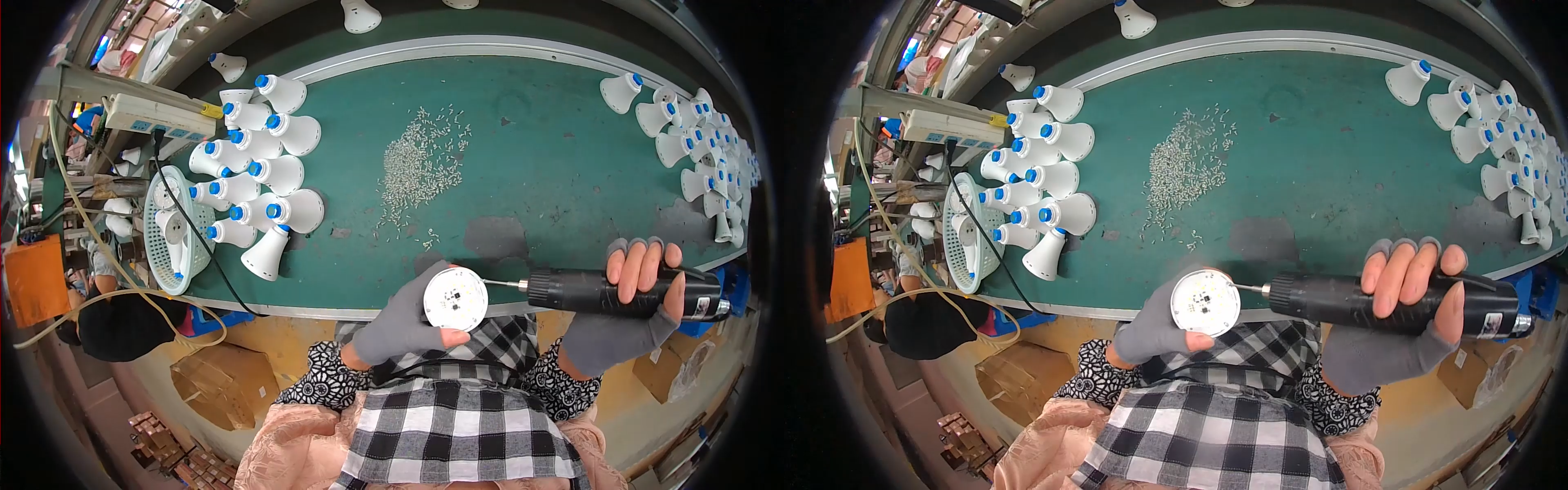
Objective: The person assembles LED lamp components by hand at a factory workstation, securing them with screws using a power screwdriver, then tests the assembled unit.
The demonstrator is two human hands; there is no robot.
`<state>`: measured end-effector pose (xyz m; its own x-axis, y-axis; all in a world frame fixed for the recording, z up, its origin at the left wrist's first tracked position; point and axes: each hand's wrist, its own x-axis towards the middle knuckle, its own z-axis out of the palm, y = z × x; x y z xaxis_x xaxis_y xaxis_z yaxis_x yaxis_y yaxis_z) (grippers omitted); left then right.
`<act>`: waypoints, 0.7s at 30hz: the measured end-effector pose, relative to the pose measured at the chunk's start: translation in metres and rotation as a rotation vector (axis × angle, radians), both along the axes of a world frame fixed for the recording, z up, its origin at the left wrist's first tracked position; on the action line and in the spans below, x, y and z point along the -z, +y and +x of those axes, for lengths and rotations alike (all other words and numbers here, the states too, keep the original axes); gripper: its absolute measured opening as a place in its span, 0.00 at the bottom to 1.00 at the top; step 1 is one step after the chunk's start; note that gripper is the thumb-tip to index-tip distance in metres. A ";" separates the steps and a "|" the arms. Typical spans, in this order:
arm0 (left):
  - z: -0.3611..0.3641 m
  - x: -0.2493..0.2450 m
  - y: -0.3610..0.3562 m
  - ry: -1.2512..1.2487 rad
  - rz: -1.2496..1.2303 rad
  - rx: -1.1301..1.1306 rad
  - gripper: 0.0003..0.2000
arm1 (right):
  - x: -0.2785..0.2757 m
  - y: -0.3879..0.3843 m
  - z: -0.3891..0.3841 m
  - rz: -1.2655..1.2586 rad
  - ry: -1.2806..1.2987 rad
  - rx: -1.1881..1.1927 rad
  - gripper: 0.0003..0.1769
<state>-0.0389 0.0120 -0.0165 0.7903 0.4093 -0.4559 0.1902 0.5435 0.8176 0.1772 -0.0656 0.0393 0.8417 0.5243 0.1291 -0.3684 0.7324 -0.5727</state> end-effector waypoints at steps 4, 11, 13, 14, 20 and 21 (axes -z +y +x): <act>0.003 -0.001 0.002 0.021 0.225 0.076 0.34 | -0.008 -0.003 -0.011 -0.038 -0.031 -0.039 0.11; 0.003 -0.004 0.001 0.063 0.348 0.093 0.35 | -0.008 -0.006 -0.016 -0.050 -0.137 -0.061 0.13; 0.003 -0.004 0.000 0.068 0.369 0.096 0.35 | -0.009 -0.004 -0.018 -0.071 -0.202 -0.063 0.12; 0.003 -0.004 0.000 0.068 0.377 0.095 0.35 | -0.010 -0.004 -0.018 -0.082 -0.209 -0.066 0.12; 0.004 -0.007 0.002 0.113 0.381 0.147 0.35 | -0.011 -0.003 -0.020 -0.116 -0.208 -0.067 0.12; 0.004 -0.008 0.002 0.131 0.362 0.161 0.36 | -0.011 -0.003 -0.020 -0.111 -0.212 -0.069 0.12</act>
